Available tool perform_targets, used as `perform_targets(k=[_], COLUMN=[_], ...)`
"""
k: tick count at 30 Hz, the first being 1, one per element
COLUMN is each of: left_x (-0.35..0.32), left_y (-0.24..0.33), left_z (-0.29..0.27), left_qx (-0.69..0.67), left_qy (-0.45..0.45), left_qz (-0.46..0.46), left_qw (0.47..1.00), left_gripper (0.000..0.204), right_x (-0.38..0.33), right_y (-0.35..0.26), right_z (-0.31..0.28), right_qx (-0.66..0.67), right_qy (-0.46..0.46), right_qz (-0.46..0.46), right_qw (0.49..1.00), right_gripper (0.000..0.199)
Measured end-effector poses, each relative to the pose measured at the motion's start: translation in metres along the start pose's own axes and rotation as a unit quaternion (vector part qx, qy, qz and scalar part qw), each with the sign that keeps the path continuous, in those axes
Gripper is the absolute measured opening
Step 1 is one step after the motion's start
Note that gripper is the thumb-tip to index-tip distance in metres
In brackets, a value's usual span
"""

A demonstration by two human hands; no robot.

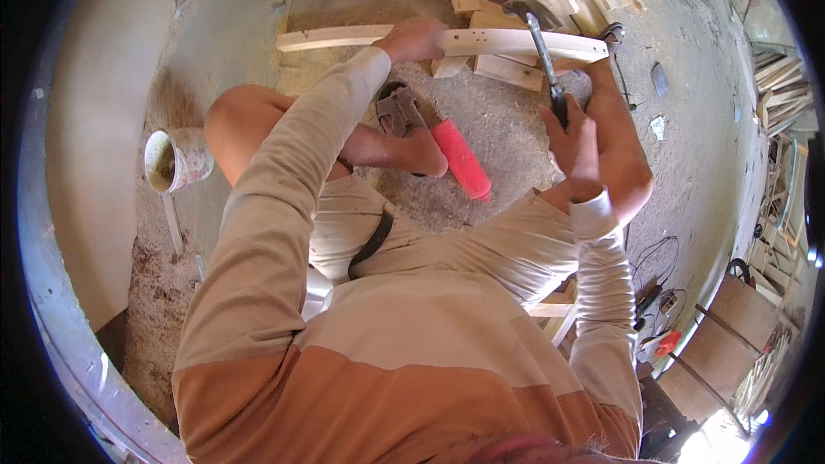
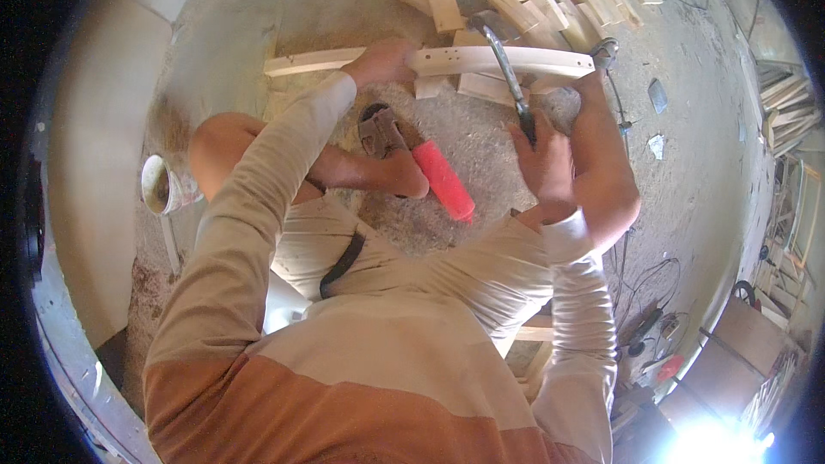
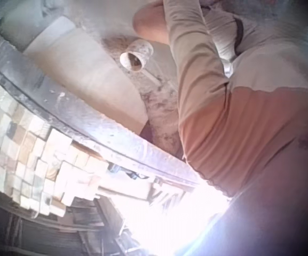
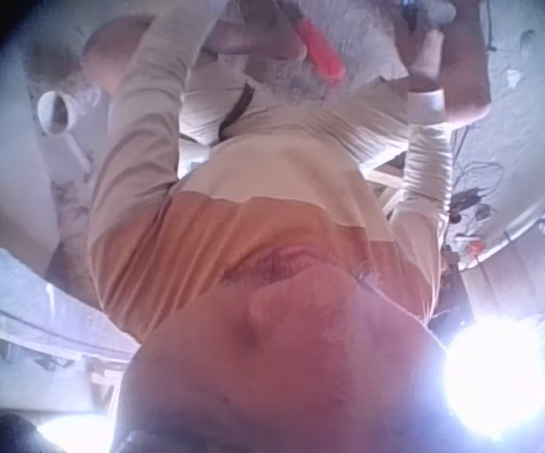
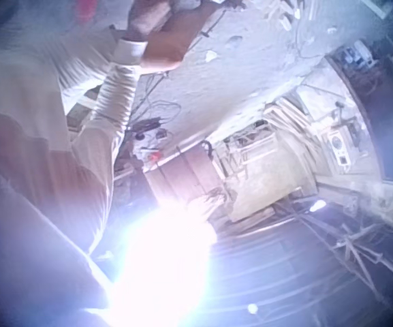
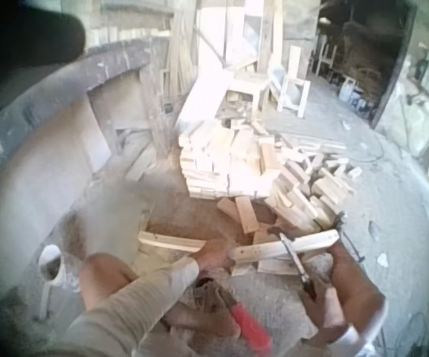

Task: The person assembles wooden frame components by applying glue from a bottle, fitting the pieces together, and securing them with a hammer and nails.

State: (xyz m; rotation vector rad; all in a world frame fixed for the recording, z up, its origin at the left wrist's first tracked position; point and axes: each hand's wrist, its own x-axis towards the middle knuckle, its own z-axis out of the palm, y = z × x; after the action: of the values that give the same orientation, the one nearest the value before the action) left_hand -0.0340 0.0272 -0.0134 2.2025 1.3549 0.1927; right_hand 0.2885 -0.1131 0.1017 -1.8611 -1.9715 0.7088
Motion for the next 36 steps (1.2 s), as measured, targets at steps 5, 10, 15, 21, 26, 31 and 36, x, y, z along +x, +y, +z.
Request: perform_targets(k=[5, 10, 15, 21, 26, 31, 36], left_x=[0.009, 0.01, 0.003, 0.005, 0.007, 0.015, 0.028], left_y=[0.005, 0.008, 0.018, 0.006, 0.005, 0.0, 0.038], left_z=[0.005, 0.007, -0.002, 0.007, 0.009, 0.005, -0.024], left_qx=[0.063, 0.021, 0.023, 0.032, 0.022, 0.032, -0.031], left_qy=[-0.012, -0.022, -0.012, -0.021, -0.004, -0.048, -0.122], left_qz=[-0.029, -0.017, 0.01, 0.003, 0.023, 0.025, -0.018], left_qw=[0.998, 0.999, 1.0, 0.999, 0.999, 0.998, 0.992], left_gripper=[0.051, 0.055, 0.053, 0.047, 0.048, 0.052, 0.063], right_x=[0.023, 0.068, 0.102, 0.096, 0.089, 0.061, 0.004], right_y=[0.019, 0.024, 0.031, 0.024, 0.034, 0.042, 0.02], right_z=[-0.058, -0.03, 0.009, 0.003, 0.005, -0.02, -0.066], right_qx=[-0.164, -0.368, -0.381, -0.407, -0.417, -0.357, -0.238], right_qy=[-0.058, -0.173, -0.092, -0.174, -0.109, -0.007, 0.035], right_qz=[-0.163, -0.33, -0.315, -0.307, -0.256, -0.302, -0.122], right_qw=[0.971, 0.852, 0.864, 0.843, 0.865, 0.884, 0.963], right_gripper=[0.03, 0.022, 0.014, 0.018, 0.015, 0.018, 0.026])
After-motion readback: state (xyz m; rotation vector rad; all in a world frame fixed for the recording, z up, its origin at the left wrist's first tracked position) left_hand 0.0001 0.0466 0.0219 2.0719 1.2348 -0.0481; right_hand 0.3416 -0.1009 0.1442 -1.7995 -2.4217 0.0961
